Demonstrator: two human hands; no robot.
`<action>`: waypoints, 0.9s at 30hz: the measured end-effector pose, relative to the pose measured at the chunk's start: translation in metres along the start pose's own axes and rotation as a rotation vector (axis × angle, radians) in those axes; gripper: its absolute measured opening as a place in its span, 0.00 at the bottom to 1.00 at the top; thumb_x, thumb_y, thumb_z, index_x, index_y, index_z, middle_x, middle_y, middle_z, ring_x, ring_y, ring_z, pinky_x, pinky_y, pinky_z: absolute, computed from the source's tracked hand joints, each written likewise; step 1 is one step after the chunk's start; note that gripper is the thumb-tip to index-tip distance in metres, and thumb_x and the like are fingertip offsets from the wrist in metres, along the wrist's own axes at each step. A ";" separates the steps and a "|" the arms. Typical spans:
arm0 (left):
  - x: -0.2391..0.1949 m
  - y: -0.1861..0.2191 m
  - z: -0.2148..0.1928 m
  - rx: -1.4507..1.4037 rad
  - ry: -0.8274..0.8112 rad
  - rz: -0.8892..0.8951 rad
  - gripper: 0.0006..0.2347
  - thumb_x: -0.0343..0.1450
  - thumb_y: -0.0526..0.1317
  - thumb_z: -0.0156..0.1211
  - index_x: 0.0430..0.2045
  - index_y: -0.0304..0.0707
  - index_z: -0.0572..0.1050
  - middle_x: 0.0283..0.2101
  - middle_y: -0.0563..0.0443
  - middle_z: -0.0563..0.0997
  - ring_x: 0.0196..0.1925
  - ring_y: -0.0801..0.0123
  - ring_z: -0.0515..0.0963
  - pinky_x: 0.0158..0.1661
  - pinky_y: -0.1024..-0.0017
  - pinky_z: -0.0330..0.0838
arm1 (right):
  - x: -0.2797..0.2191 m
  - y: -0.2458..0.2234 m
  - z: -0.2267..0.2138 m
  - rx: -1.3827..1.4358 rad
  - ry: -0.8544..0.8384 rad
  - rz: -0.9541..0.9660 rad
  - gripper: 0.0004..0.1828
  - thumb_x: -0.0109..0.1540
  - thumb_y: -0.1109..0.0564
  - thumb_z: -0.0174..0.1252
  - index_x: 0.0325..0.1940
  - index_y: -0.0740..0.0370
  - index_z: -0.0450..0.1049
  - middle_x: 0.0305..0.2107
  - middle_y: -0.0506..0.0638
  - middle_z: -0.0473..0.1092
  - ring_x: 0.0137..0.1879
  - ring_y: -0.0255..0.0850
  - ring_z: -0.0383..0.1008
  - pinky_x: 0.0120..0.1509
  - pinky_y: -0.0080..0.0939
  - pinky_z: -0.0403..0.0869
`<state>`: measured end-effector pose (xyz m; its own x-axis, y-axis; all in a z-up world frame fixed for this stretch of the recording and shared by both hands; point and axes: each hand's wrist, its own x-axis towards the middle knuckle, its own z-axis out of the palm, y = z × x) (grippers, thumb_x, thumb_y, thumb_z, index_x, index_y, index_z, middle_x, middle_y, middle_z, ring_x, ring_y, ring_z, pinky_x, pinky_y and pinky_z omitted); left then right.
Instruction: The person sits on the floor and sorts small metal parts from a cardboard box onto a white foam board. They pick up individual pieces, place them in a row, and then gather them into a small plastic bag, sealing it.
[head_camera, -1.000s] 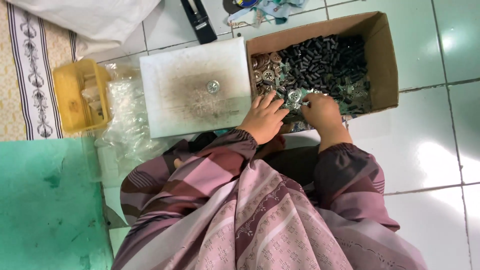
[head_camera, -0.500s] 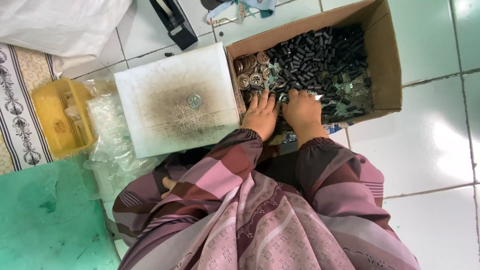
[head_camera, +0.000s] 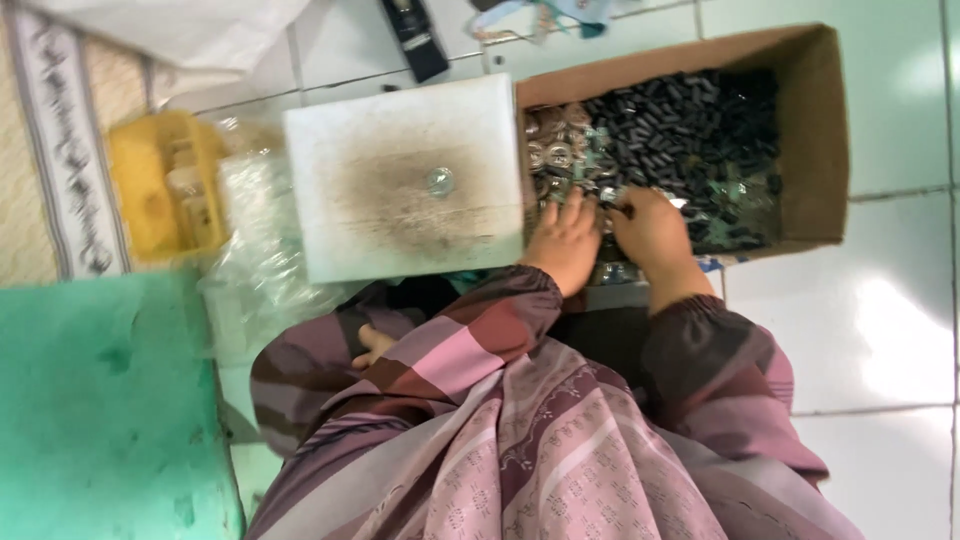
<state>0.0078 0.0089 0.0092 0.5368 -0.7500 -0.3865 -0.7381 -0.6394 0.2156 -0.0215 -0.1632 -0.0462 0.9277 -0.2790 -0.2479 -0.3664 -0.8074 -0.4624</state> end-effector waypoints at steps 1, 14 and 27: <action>-0.014 -0.001 -0.006 -0.006 0.015 -0.032 0.19 0.78 0.34 0.45 0.66 0.36 0.66 0.75 0.39 0.59 0.81 0.45 0.44 0.76 0.42 0.43 | -0.008 -0.002 -0.002 -0.006 -0.007 -0.035 0.14 0.62 0.50 0.64 0.46 0.60 0.79 0.39 0.59 0.74 0.53 0.58 0.77 0.56 0.55 0.77; -0.102 -0.013 0.016 -0.084 0.621 0.143 0.13 0.75 0.37 0.55 0.54 0.38 0.75 0.58 0.39 0.72 0.70 0.42 0.65 0.60 0.49 0.65 | -0.059 -0.011 -0.011 -0.038 0.236 -0.046 0.10 0.63 0.53 0.65 0.48 0.53 0.84 0.34 0.50 0.76 0.45 0.51 0.79 0.51 0.49 0.78; -0.044 -0.002 0.026 -1.205 0.414 -0.257 0.16 0.74 0.52 0.61 0.54 0.51 0.80 0.49 0.53 0.85 0.56 0.60 0.83 0.54 0.63 0.78 | -0.111 -0.062 -0.041 0.749 0.158 0.112 0.09 0.69 0.57 0.58 0.46 0.67 0.77 0.22 0.55 0.73 0.28 0.38 0.75 0.35 0.36 0.72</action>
<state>-0.0251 0.0477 0.0021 0.8524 -0.4420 -0.2795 0.1177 -0.3585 0.9261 -0.0989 -0.1038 0.0450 0.8607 -0.4549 -0.2285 -0.3567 -0.2186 -0.9083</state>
